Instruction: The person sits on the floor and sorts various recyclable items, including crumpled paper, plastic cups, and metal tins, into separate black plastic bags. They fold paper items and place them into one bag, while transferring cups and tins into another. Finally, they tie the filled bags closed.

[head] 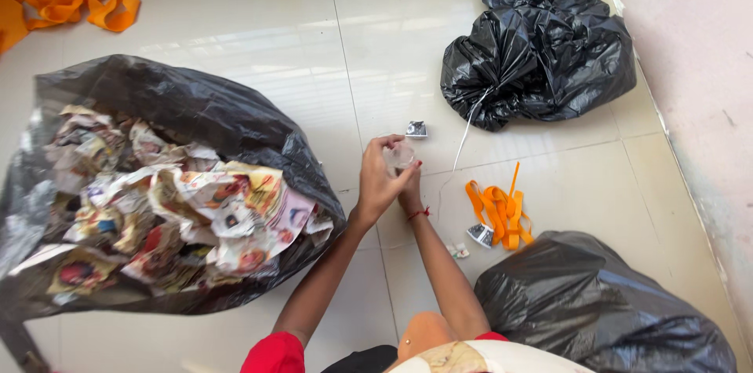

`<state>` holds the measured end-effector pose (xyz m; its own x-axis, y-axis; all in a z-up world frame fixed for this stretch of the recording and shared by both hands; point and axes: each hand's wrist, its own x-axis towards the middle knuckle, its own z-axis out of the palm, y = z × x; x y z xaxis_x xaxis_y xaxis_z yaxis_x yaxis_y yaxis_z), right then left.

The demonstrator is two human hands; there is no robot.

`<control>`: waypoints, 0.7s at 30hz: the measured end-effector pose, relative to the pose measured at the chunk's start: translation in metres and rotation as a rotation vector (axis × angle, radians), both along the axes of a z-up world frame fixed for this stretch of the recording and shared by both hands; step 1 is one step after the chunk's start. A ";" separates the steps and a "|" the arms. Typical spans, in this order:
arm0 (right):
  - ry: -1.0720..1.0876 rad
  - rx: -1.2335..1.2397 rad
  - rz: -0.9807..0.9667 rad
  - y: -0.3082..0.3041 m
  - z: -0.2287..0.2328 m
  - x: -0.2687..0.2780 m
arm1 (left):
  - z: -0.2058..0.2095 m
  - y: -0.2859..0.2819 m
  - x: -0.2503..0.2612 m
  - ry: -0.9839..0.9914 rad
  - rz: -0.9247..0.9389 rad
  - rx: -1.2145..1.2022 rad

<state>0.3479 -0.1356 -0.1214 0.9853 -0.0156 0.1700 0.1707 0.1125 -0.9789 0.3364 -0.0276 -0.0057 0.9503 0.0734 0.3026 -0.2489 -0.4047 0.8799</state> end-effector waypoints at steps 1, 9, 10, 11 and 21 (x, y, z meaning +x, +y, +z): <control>-0.028 0.020 -0.040 -0.001 0.005 -0.005 | 0.010 0.007 -0.014 -0.077 0.047 0.103; 0.033 0.903 -0.255 0.024 0.050 -0.191 | 0.028 0.027 -0.126 0.448 -0.221 -1.094; 0.050 0.818 -0.244 0.023 0.059 -0.219 | 0.023 0.028 -0.145 0.492 -0.239 -1.168; 0.063 0.737 -0.238 0.021 0.069 -0.249 | 0.020 0.028 -0.163 0.537 -0.253 -1.196; 0.254 0.502 -0.023 -0.019 0.121 -0.403 | 0.014 -0.019 -0.321 0.718 -0.320 -0.932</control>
